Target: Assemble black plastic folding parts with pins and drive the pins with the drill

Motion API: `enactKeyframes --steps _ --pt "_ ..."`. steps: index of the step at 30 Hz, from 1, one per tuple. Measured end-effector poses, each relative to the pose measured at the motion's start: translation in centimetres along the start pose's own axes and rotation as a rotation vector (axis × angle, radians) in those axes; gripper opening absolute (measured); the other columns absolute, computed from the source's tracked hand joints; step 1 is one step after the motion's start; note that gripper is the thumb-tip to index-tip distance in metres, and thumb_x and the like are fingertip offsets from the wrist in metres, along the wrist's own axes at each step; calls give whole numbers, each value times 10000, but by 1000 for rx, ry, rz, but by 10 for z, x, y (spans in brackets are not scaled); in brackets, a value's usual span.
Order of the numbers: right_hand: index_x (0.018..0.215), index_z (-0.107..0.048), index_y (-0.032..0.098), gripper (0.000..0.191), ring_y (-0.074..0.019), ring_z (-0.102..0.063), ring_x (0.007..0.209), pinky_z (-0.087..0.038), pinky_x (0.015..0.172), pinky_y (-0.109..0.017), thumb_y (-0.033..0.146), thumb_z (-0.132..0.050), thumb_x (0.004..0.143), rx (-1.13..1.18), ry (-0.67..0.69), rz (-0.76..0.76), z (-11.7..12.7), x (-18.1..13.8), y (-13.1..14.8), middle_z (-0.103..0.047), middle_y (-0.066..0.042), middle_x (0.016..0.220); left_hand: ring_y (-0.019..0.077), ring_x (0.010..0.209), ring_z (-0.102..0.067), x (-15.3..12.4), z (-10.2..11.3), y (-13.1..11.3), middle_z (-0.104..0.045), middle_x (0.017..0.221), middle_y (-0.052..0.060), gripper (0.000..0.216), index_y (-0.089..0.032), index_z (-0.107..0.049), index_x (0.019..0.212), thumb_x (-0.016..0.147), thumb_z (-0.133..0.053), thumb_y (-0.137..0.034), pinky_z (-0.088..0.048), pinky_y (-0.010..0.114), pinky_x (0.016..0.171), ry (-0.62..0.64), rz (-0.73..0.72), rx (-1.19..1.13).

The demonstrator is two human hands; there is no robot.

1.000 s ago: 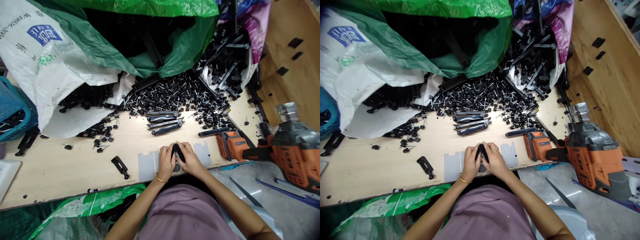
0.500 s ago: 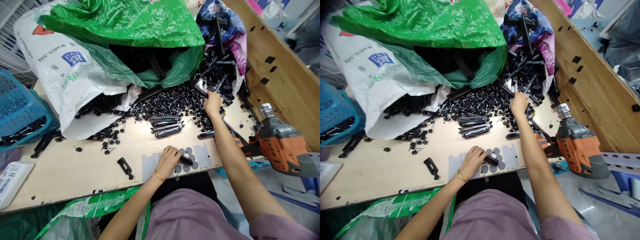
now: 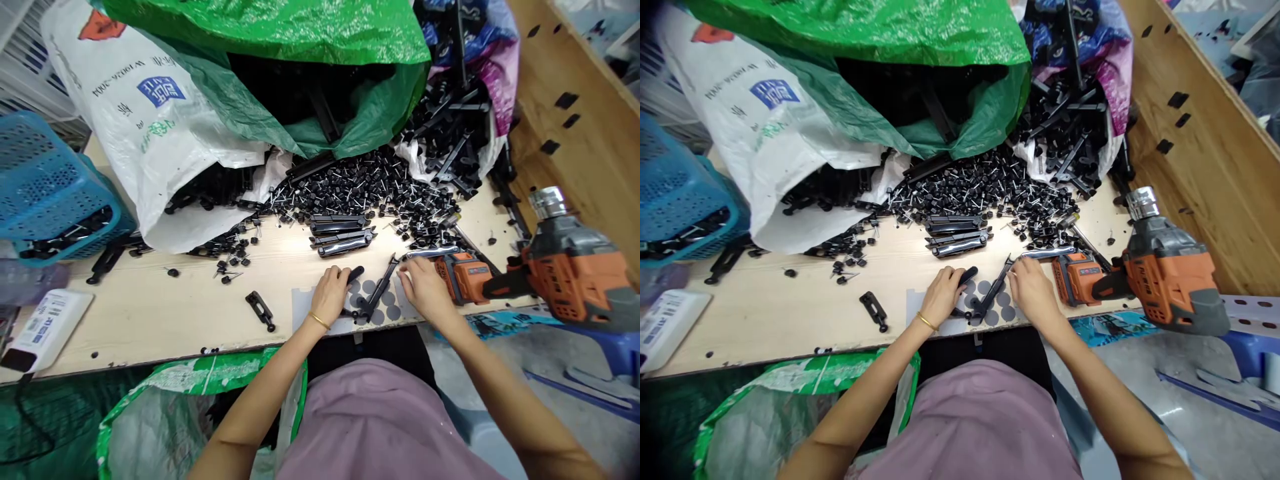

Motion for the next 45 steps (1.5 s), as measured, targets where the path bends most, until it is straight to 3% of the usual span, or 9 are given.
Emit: enactKeyframes --steps 4,8,12,15,21,27,34,38,45 --pt "761 -580 179 405 -237 -597 634 -416 584 -330 560 -462 830 144 168 -362 -40 -17 10 -617 -103 653 214 961 -546 -4 3 -1 -553 1011 82 297 -189 -435 1177 882 -456 -160 -463 349 822 -73 20 -173" --pt "705 -511 193 275 -172 -542 589 -377 556 -274 442 -629 705 552 94 -438 -64 -10 23 -571 -19 617 208 849 -616 -16 7 -4 -615 980 84 359 -178 -403 1236 882 -457 -212 -482 319 738 -34 116 -413" --pt "735 -460 206 251 -87 -423 507 -324 482 -203 373 -644 694 1370 -32 -452 -54 -6 27 -464 68 577 152 589 -615 -33 5 -10 -632 777 13 399 -189 -436 1229 851 -515 -290 -489 264 600 105 244 -764" --pt "754 -451 212 233 -67 -346 459 -267 431 -182 358 -631 734 1716 -101 -464 -36 -6 34 -395 91 529 122 481 -566 -43 2 -22 -580 660 -27 351 -176 -485 1143 835 -540 -336 -473 236 515 188 308 -970" --pt "656 -525 181 332 -114 -547 560 -470 571 -235 480 -640 740 1690 -156 -499 -20 -5 57 -558 15 589 132 541 -580 -56 12 -49 -587 679 -16 271 -176 -528 1063 829 -543 -312 -490 251 567 137 319 -946" --pt "680 -577 171 359 -167 -618 549 -517 544 -280 520 -604 762 1756 15 -429 -17 -10 64 -654 -43 603 209 852 -628 -65 28 -58 -640 879 57 302 -178 -523 1107 806 -530 -206 -498 335 795 1 220 -732" --pt "655 -574 179 344 -163 -621 527 -513 552 -277 506 -610 755 1751 -50 -489 -23 -13 65 -688 -46 616 122 461 -549 -70 1 -55 -536 586 -50 247 -176 -492 1039 828 -540 -296 -471 233 476 126 379 -1067" --pt "636 -611 161 376 -184 -634 543 -522 553 -295 509 -578 776 1781 -15 -503 -22 -14 68 -690 -71 620 109 428 -521 -70 -3 -56 -508 565 -62 235 -171 -481 1001 835 -540 -326 -453 221 442 138 413 -1151" --pt "622 -615 155 379 -192 -650 577 -528 551 -282 506 -598 761 1812 54 -524 -20 -18 68 -702 -85 643 189 760 -644 -70 17 -54 -655 827 31 271 -179 -531 1078 810 -536 -215 -514 296 714 84 273 -845"
Point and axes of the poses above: each hand's wrist, its own x-axis towards the middle knuckle, its own z-axis out of the back of the hand, y = z × x, the point moved 4 cm from there along x, towards the middle knuckle
